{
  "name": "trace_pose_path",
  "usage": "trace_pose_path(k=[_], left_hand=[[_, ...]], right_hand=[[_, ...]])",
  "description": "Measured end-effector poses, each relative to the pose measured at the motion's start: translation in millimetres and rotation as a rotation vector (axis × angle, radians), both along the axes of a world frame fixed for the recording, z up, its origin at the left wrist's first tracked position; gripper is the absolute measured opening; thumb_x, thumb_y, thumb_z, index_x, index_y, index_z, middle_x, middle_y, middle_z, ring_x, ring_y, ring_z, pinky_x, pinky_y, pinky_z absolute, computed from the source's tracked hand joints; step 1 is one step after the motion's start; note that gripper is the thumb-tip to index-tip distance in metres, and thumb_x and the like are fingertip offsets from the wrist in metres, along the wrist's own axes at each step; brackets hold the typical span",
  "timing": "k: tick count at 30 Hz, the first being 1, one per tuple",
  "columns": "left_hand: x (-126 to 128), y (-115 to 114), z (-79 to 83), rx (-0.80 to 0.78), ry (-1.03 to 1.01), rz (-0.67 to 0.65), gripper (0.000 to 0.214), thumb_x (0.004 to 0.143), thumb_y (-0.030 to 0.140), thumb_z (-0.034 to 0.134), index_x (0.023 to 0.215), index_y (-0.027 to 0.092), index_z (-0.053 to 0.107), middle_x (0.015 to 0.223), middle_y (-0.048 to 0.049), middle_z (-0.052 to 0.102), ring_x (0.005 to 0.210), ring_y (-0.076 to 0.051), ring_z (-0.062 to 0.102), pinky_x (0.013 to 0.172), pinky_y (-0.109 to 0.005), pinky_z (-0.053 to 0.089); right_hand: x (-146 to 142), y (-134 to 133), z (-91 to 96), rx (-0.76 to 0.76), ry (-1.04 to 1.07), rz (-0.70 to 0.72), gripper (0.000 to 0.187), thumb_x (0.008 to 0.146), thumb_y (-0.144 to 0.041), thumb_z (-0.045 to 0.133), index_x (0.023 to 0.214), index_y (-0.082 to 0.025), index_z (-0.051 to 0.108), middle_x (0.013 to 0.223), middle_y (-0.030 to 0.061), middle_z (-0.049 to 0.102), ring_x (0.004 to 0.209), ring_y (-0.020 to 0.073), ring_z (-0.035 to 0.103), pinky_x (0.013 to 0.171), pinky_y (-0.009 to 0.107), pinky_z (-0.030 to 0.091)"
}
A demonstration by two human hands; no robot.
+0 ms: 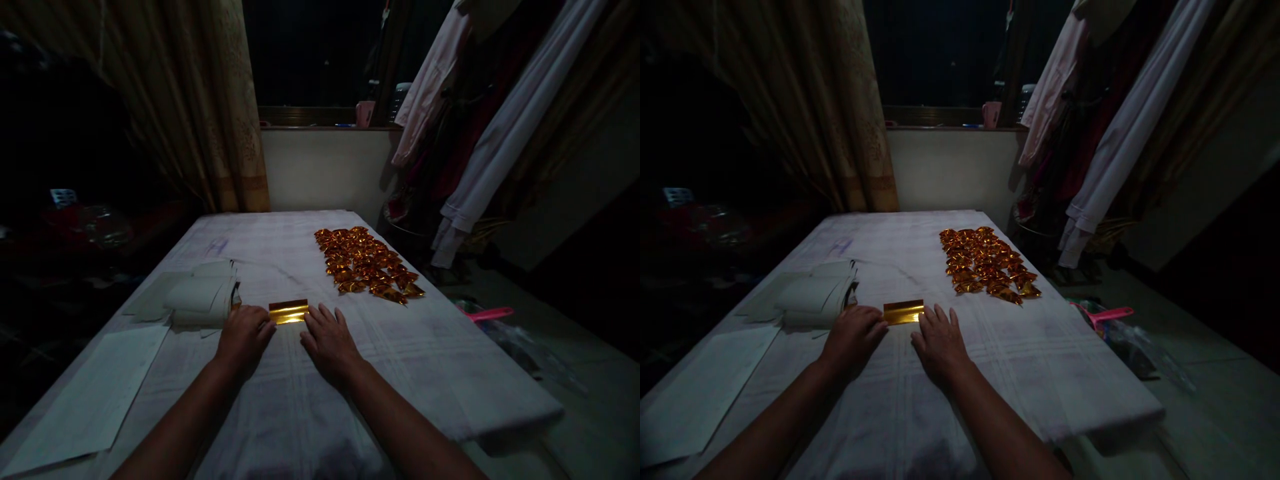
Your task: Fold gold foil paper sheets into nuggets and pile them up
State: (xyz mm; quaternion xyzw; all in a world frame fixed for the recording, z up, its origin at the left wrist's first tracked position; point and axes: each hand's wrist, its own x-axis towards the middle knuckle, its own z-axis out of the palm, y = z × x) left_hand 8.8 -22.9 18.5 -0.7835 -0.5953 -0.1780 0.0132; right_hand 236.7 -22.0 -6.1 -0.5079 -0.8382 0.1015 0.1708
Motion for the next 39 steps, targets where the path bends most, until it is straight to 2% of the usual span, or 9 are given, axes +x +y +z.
trace_pose_path(k=[5,12,18,23,28,31,33,36,39], left_hand=[[0.9,9.0,-14.1,0.044,-0.069,0.206,0.027,0.087,0.039,0.063,0.104,0.018,0.067,0.103,-0.0088,0.07,0.105,-0.029,0.061,0.093,-0.044,0.048],[-0.6,7.1,-25.8,0.044,-0.158,0.169,0.028,0.087,0.038,0.063,0.11,0.022,0.069,0.115,-0.0084,0.069,0.111,-0.028,0.061,0.098,-0.047,0.046],[-2.8,9.3,-30.2,0.033,-0.218,0.138,0.019,0.086,0.034,0.064,0.099,0.022,0.071,0.116,-0.0075,0.07,0.112,-0.027,0.062,0.101,-0.046,0.045],[-3.6,11.1,-33.3,0.006,-0.304,0.121,0.015,0.084,0.036,0.065,0.087,0.023,0.071,0.114,-0.0071,0.071,0.113,-0.028,0.061,0.105,-0.049,0.041],[-7.9,16.3,-33.9,-0.055,-0.432,0.107,0.016,0.08,0.035,0.065,0.069,0.024,0.069,0.11,-0.0064,0.074,0.112,-0.031,0.062,0.106,-0.053,0.039],[-12.4,20.1,-33.9,-0.099,-0.544,0.08,0.02,0.077,0.039,0.065,0.065,0.023,0.066,0.107,-0.0059,0.075,0.109,-0.029,0.063,0.106,-0.049,0.04],[-15.0,21.3,-33.2,-0.134,-0.635,0.057,0.024,0.075,0.045,0.066,0.065,0.023,0.064,0.102,-0.0058,0.075,0.103,-0.027,0.064,0.1,-0.044,0.045],[-16.3,20.1,-30.6,-0.214,-0.787,0.037,0.037,0.075,0.057,0.064,0.067,0.021,0.061,0.08,-0.0052,0.072,0.08,-0.023,0.066,0.076,-0.036,0.054],[-14.7,16.6,-27.6,-0.304,-0.942,0.026,0.049,0.077,0.068,0.061,0.075,0.019,0.061,0.068,-0.0023,0.066,0.06,-0.017,0.061,0.056,-0.027,0.049]], right_hand=[[1.3,-0.2,0.8,0.015,0.01,-0.003,0.038,0.102,-0.034,0.047,0.136,-0.021,0.058,0.152,0.0089,0.052,0.144,0.0318,0.038,0.118,0.057,0.025],[1.6,-1.2,5.9,0.013,0.057,-0.017,0.036,0.101,-0.03,0.05,0.135,-0.021,0.058,0.149,0.0107,0.054,0.143,0.0308,0.041,0.116,0.055,0.029],[3.8,2.0,1.4,0.026,0.109,-0.01,0.032,0.098,-0.026,0.053,0.128,-0.02,0.062,0.144,0.0097,0.059,0.14,0.0316,0.044,0.115,0.053,0.031],[4.1,5.3,-12.1,0.105,0.156,-0.028,0.029,0.094,-0.024,0.058,0.122,-0.02,0.065,0.14,0.0109,0.062,0.135,0.0319,0.049,0.114,0.053,0.035],[5.2,12.0,-30.3,0.203,0.253,-0.064,0.042,0.089,-0.021,0.059,0.13,-0.018,0.061,0.137,0.0136,0.064,0.131,0.0324,0.054,0.112,0.054,0.039],[8.6,19.3,-36.0,0.218,0.338,-0.116,0.046,0.087,-0.023,0.058,0.133,-0.015,0.06,0.132,0.0164,0.066,0.125,0.0316,0.059,0.108,0.052,0.046],[11.5,24.3,-36.7,0.211,0.398,-0.134,0.045,0.087,-0.025,0.058,0.131,-0.016,0.061,0.129,0.016,0.068,0.121,0.0309,0.063,0.104,0.05,0.05],[15.3,29.2,-34.7,0.219,0.498,-0.108,0.041,0.089,-0.03,0.058,0.129,-0.019,0.064,0.128,0.014,0.069,0.12,0.0298,0.064,0.102,0.05,0.052],[17.0,29.1,-30.6,0.23,0.582,-0.06,0.04,0.092,-0.035,0.057,0.129,-0.021,0.064,0.13,0.0126,0.068,0.122,0.0288,0.063,0.105,0.05,0.051]])
